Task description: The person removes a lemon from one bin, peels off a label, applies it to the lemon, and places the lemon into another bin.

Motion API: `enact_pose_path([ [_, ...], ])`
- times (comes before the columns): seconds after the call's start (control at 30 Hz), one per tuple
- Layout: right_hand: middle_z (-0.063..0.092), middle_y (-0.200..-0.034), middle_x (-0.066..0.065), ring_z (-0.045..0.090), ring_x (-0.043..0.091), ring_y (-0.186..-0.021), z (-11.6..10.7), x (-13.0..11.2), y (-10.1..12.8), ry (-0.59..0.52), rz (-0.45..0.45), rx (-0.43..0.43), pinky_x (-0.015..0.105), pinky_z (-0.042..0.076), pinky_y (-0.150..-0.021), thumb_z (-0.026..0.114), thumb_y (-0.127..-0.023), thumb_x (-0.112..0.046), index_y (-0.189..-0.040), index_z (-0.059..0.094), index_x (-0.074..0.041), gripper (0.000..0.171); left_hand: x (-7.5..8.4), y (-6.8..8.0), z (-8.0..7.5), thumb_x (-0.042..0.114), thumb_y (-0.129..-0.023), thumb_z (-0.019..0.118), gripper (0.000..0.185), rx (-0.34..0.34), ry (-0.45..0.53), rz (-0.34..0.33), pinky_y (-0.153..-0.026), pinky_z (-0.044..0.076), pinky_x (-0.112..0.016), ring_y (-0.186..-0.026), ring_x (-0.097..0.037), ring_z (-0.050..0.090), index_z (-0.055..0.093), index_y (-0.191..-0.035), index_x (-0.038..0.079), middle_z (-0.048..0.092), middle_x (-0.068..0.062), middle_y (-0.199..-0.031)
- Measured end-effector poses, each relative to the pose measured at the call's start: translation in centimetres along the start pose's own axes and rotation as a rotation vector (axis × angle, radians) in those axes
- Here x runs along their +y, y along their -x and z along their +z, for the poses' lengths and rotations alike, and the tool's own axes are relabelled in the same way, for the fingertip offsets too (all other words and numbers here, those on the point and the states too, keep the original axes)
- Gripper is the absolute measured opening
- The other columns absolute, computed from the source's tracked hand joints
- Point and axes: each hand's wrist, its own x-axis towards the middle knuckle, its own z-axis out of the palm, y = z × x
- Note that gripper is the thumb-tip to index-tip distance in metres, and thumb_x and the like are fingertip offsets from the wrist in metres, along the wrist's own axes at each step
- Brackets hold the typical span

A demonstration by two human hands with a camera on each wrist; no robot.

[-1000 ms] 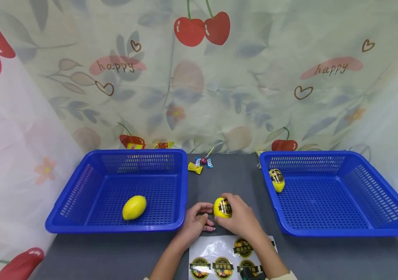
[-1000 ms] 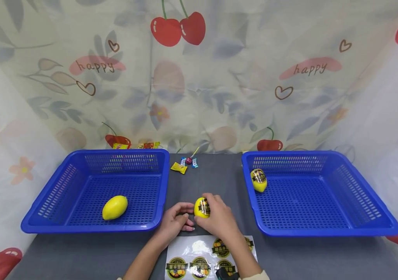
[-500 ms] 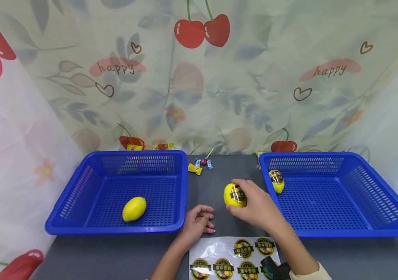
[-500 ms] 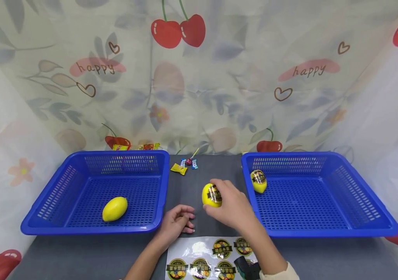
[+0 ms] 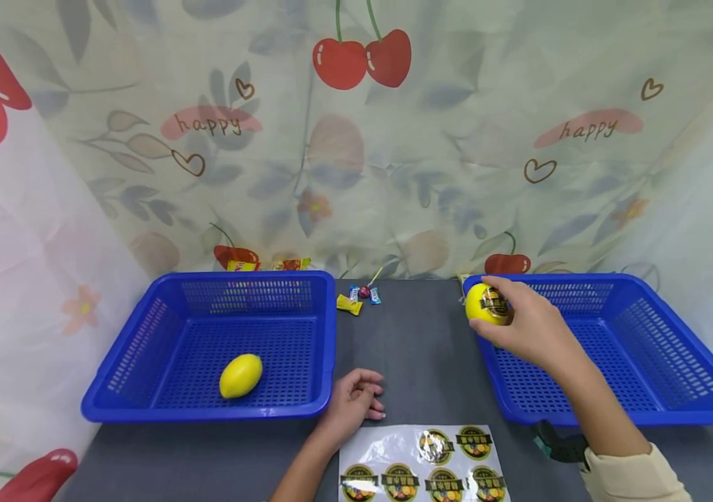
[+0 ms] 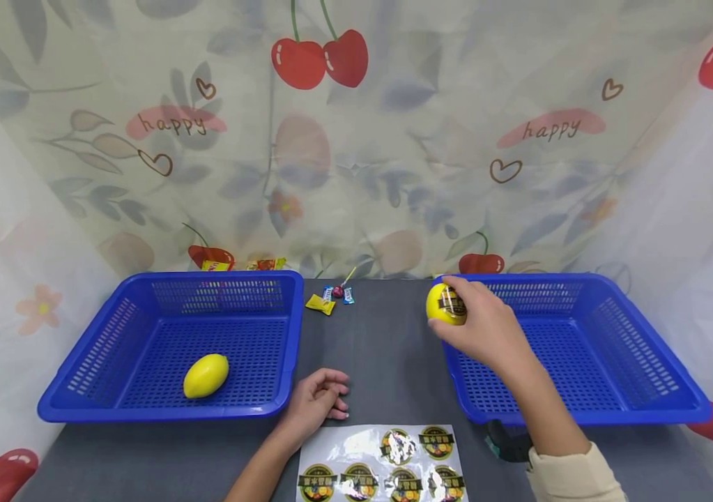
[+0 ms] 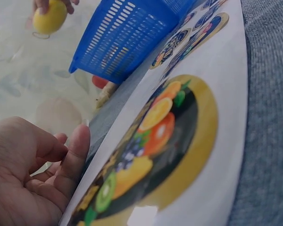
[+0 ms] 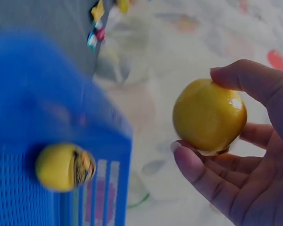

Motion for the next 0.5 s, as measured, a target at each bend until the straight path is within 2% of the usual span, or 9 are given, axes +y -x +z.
enact_pose_path([
  [0.2, 0.059, -0.118, 0.025, 0.057, 0.036, -0.094, -1.4, 2.9, -1.2, 0.035, 0.046, -0.009, 0.051, 0.050, -0.073, 0.074, -0.090, -0.035, -0.146, 0.044, 0.000, 0.072, 0.0, 0.0, 0.1, -0.011, -0.095, 0.047, 0.024, 0.002, -0.014, 0.007, -0.062, 0.060, -0.033, -0.070, -0.022, 0.065, 0.060, -0.115, -0.011, 0.062, -0.021, -0.097],
  [0.37, 0.058, -0.119, 0.028, 0.058, 0.038, -0.095, -2.0, 5.2, -2.0, 0.053, 0.082, -0.055, 0.051, 0.051, -0.073, 0.073, -0.090, -0.035, -0.145, 0.040, 0.006, 0.075, -0.1, 0.1, 0.1, -0.011, -0.095, 0.047, 0.024, 0.006, -0.012, 0.016, -0.061, 0.060, -0.033, -0.070, -0.024, 0.065, 0.061, -0.115, -0.010, 0.062, -0.021, -0.096],
  [0.5, 0.060, -0.108, 0.024, 0.059, 0.034, -0.087, -2.0, 7.1, -2.7, 0.068, 0.095, -0.096, 0.045, 0.050, -0.068, 0.074, -0.089, -0.034, -0.139, 0.041, 0.009, 0.074, -0.1, 0.1, 0.1, -0.011, -0.095, 0.047, 0.023, 0.009, -0.014, 0.020, -0.061, 0.060, -0.034, -0.070, -0.023, 0.065, 0.061, -0.114, -0.010, 0.062, -0.021, -0.096],
])
